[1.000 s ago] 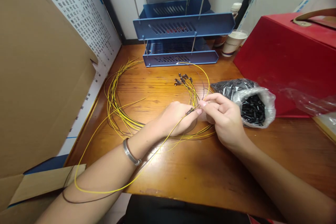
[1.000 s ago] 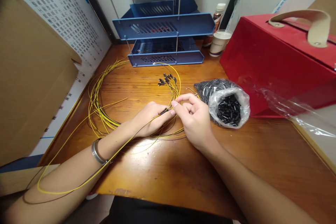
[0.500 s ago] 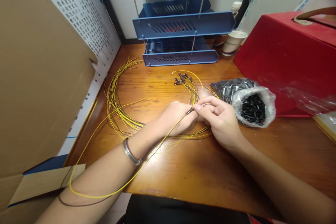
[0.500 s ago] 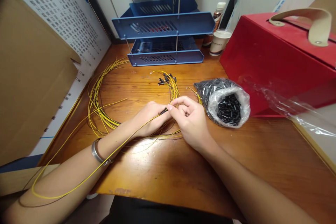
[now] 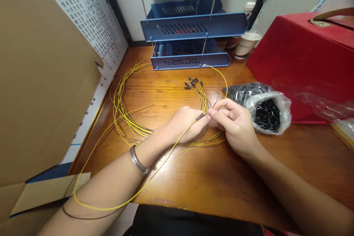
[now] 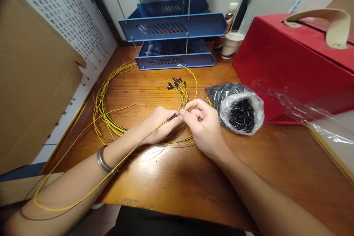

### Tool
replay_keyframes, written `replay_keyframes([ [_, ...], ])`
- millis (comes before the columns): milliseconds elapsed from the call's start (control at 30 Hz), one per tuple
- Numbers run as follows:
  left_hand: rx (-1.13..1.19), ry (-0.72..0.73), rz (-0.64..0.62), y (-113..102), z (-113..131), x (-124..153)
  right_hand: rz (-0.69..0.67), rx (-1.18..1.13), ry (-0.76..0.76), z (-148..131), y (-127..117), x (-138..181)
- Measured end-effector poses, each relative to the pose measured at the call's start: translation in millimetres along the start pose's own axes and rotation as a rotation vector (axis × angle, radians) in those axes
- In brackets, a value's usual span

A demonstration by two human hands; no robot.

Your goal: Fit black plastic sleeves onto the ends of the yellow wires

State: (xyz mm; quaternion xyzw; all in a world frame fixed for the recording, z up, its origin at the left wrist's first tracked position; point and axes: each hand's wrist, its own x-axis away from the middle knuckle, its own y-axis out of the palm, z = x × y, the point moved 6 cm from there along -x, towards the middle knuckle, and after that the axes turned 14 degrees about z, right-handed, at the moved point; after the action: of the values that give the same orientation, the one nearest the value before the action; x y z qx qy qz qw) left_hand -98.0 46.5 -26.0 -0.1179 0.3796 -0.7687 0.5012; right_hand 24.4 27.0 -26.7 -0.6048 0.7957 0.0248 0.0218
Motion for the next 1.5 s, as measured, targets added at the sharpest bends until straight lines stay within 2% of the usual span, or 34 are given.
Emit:
replay_keyframes([
  [200, -0.049, 0.046, -0.021, 1, 2, 0, -0.038, 0.074, -0.002, 4, 5, 3],
  [500, -0.062, -0.033, -0.021, 1, 0, 0, 0.048, 0.04, 0.015, 3, -4, -2],
  [933, -0.041, -0.02, -0.011, 1, 0, 0, 0.088, 0.045, -0.01, 2, -9, -4],
  [1133, -0.062, -0.018, -0.023, 1, 1, 0, 0.044, 0.091, -0.023, 5, -5, -4],
  [1300, -0.071, -0.031, -0.019, 2, -2, 0, 0.091, 0.076, -0.03, 3, -8, -4],
  [1500, -0.03, 0.027, -0.002, 1, 0, 0, 0.046, 0.106, -0.023, 6, -5, -3],
])
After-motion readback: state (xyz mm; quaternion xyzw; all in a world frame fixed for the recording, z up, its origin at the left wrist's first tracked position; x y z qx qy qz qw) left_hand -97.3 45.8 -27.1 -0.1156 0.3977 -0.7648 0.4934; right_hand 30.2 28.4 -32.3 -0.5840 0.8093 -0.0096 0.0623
